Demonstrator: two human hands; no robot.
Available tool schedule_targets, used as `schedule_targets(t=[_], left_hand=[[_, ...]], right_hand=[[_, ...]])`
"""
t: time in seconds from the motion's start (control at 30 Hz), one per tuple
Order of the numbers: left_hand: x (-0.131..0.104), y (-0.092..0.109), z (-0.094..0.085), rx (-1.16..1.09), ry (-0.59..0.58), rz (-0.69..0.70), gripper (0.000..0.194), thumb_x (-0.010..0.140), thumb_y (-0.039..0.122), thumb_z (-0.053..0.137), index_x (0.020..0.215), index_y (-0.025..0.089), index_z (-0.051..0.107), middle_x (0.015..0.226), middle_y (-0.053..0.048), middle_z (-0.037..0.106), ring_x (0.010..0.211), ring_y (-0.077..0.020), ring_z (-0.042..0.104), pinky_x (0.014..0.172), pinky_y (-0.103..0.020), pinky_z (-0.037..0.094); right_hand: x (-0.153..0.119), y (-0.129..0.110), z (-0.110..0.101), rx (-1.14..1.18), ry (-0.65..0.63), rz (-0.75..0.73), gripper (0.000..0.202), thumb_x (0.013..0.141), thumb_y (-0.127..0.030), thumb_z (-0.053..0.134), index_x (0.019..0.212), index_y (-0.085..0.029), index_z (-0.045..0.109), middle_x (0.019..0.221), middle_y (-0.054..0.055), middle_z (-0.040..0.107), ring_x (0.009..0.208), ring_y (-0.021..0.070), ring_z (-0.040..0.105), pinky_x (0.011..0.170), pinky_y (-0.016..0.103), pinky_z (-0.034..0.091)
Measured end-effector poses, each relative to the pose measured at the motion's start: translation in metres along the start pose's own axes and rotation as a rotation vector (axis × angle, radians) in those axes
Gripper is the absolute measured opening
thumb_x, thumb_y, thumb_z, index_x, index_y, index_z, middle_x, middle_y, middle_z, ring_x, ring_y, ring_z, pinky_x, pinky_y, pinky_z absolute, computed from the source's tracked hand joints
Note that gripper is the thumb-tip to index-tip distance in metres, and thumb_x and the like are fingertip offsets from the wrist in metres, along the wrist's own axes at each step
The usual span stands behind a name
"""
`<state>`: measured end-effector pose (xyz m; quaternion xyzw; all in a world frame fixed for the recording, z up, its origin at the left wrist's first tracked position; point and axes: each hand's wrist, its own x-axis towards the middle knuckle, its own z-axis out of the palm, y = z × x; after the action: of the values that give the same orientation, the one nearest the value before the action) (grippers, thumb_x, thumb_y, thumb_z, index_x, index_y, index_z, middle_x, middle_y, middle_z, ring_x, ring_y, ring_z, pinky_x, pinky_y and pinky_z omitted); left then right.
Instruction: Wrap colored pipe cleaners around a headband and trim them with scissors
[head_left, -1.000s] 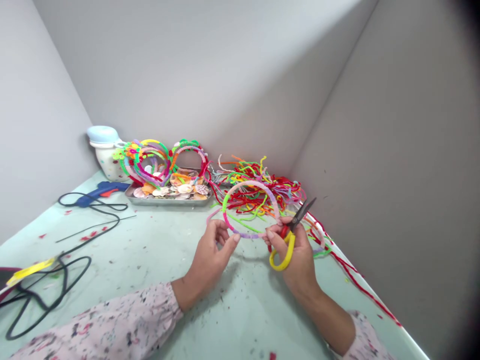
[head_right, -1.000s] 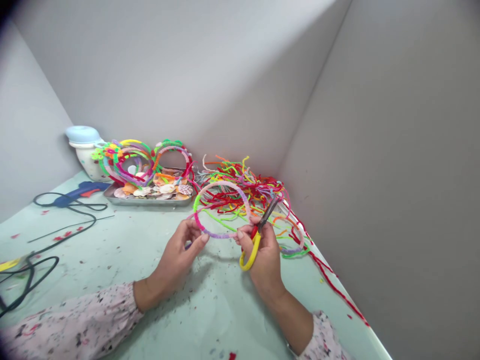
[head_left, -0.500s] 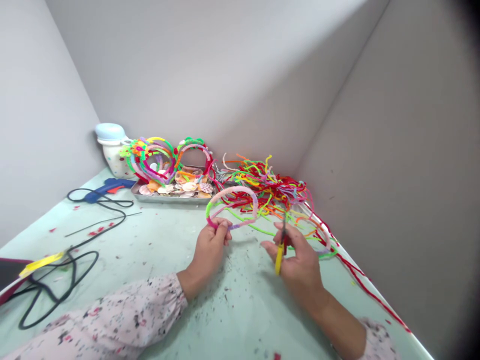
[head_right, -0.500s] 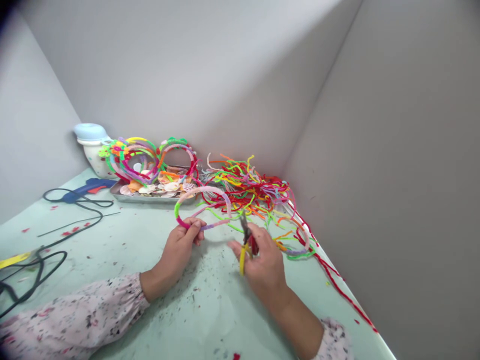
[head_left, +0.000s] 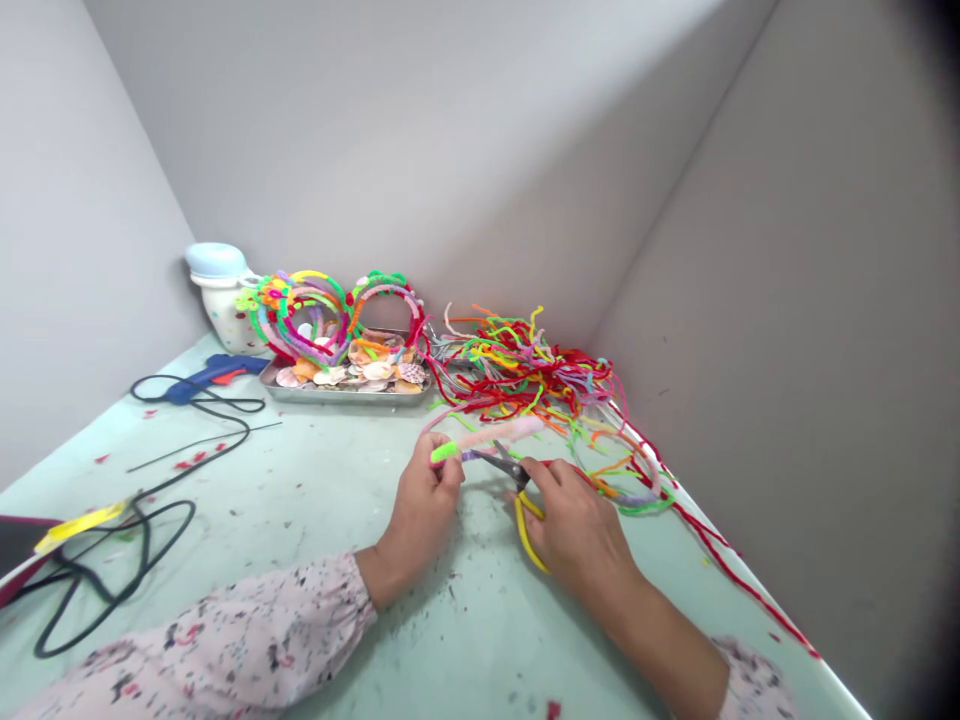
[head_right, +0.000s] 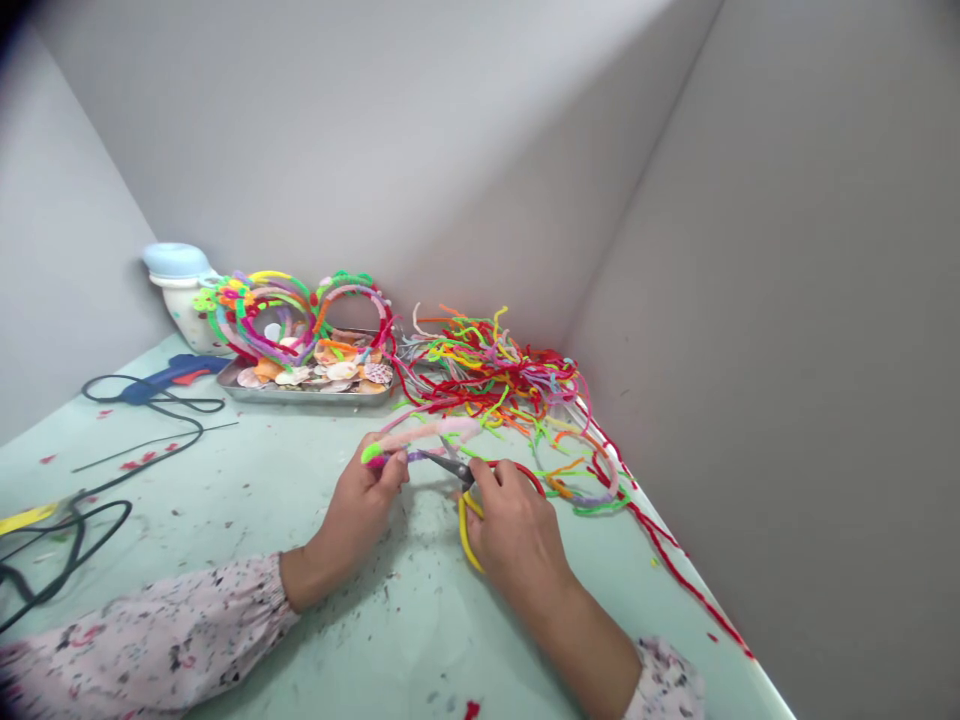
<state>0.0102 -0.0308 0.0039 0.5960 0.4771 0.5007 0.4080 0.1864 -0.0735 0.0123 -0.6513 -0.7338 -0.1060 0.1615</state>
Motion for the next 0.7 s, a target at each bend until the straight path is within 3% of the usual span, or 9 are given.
schedule_targets(t=[0.53, 0.7], left_hand=[[-0.0039, -0.0005, 0.0013, 0.123, -0.042, 0.014, 0.007, 0.082, 0.020, 0.045, 0.089, 0.021, 0.045, 0.072, 0.004, 0.048, 0.063, -0.0141, 0.046, 0.059, -0.026, 0.034], [-0.0038, -0.0017, 0.0011, 0.131, -0.045, 0.014, 0.010, 0.080, 0.017, 0.044, 0.089, 0.022, 0.045, 0.071, 0.005, 0.047, 0.060, -0.0134, 0.045, 0.057, -0.025, 0.034]], right_hand=[[-0.0033, -0.0055, 0.0007, -0.102, -0.115, -0.010, 0.032, 0.088, -0.033, 0.055, 0.120, -0.025, 0.059, 0.100, 0.006, 0.067, 0.083, 0.0213, 0.066, 0.058, 0.029, 0.042], [-0.0015, -0.0061, -0.0019, -0.122, -0.196, -0.005, 0.035, 0.085, -0.025, 0.056, 0.119, -0.025, 0.059, 0.100, 0.006, 0.069, 0.083, 0.0219, 0.067, 0.055, 0.027, 0.041]])
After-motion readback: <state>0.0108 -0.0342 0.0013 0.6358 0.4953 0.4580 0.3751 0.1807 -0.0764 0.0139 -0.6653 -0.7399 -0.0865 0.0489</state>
